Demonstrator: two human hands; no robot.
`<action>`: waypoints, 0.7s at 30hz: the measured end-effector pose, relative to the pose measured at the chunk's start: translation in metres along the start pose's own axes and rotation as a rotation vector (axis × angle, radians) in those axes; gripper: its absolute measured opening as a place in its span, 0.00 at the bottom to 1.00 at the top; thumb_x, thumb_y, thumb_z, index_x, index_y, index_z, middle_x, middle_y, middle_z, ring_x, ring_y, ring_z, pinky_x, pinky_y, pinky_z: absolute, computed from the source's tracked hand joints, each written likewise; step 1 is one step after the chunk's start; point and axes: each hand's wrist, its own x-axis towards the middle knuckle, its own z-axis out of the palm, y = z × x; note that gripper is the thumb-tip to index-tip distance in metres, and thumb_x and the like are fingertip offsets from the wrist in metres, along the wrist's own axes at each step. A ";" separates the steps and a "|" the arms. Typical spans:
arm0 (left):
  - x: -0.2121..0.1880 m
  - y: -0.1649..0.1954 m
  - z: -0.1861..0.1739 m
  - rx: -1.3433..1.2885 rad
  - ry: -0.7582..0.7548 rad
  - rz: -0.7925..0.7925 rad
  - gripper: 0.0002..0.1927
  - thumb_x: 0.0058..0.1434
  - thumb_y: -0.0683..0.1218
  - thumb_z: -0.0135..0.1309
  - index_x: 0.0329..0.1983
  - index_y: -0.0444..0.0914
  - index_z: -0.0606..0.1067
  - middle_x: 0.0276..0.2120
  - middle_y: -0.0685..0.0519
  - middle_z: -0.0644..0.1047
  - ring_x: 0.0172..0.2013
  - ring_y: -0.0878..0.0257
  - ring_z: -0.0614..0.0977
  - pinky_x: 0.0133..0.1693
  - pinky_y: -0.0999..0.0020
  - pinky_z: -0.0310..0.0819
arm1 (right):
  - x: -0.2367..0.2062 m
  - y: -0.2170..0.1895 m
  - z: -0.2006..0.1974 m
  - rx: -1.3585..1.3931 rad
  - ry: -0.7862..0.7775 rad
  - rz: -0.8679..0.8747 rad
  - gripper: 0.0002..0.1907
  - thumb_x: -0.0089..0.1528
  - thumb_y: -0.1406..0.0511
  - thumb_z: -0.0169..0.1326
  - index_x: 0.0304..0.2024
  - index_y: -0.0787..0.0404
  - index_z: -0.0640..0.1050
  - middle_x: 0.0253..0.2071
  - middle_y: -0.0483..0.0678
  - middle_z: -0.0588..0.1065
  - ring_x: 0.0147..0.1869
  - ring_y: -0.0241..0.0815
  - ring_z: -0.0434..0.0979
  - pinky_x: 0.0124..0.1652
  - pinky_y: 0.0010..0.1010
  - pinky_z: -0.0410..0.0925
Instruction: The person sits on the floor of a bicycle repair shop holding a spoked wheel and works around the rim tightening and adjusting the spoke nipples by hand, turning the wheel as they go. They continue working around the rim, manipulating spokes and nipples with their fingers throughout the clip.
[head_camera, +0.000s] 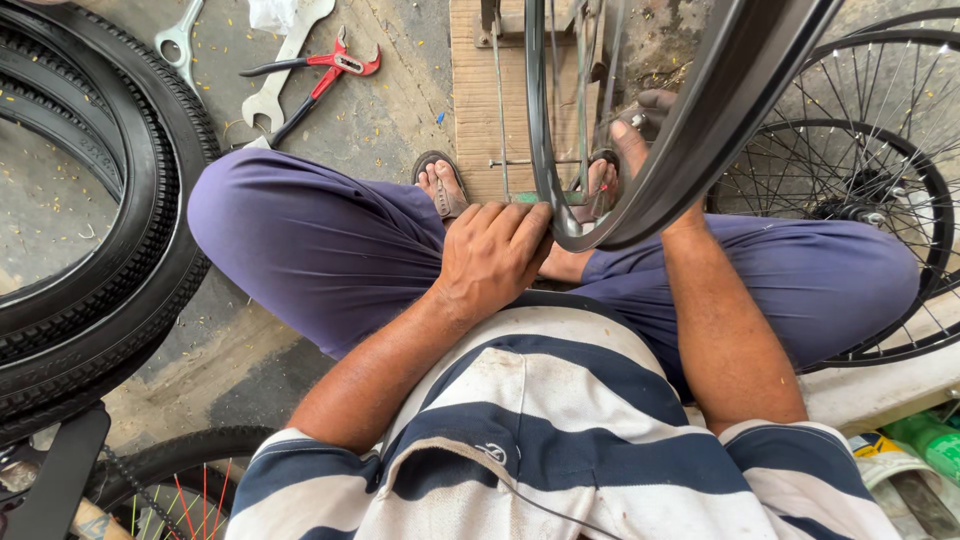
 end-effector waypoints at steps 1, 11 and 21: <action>0.000 0.000 0.000 -0.001 0.001 0.002 0.18 0.61 0.46 0.62 0.52 0.36 0.75 0.40 0.52 0.77 0.37 0.57 0.78 0.40 0.62 0.70 | 0.000 -0.001 0.000 -0.040 -0.002 -0.021 0.23 0.69 0.69 0.64 0.63 0.67 0.70 0.58 0.53 0.73 0.63 0.45 0.74 0.63 0.38 0.69; 0.002 0.002 -0.002 -0.012 0.012 0.012 0.17 0.61 0.45 0.63 0.52 0.36 0.75 0.40 0.52 0.78 0.37 0.58 0.78 0.39 0.62 0.70 | 0.000 -0.001 0.004 0.032 -0.024 0.010 0.23 0.69 0.68 0.63 0.62 0.68 0.70 0.55 0.53 0.73 0.59 0.43 0.75 0.62 0.37 0.71; 0.073 -0.022 -0.056 -0.326 0.342 0.017 0.17 0.67 0.50 0.62 0.55 0.39 0.75 0.43 0.49 0.79 0.40 0.53 0.81 0.42 0.60 0.74 | 0.003 0.003 0.002 0.000 -0.032 -0.015 0.24 0.68 0.69 0.64 0.62 0.68 0.69 0.55 0.53 0.72 0.59 0.43 0.74 0.61 0.36 0.70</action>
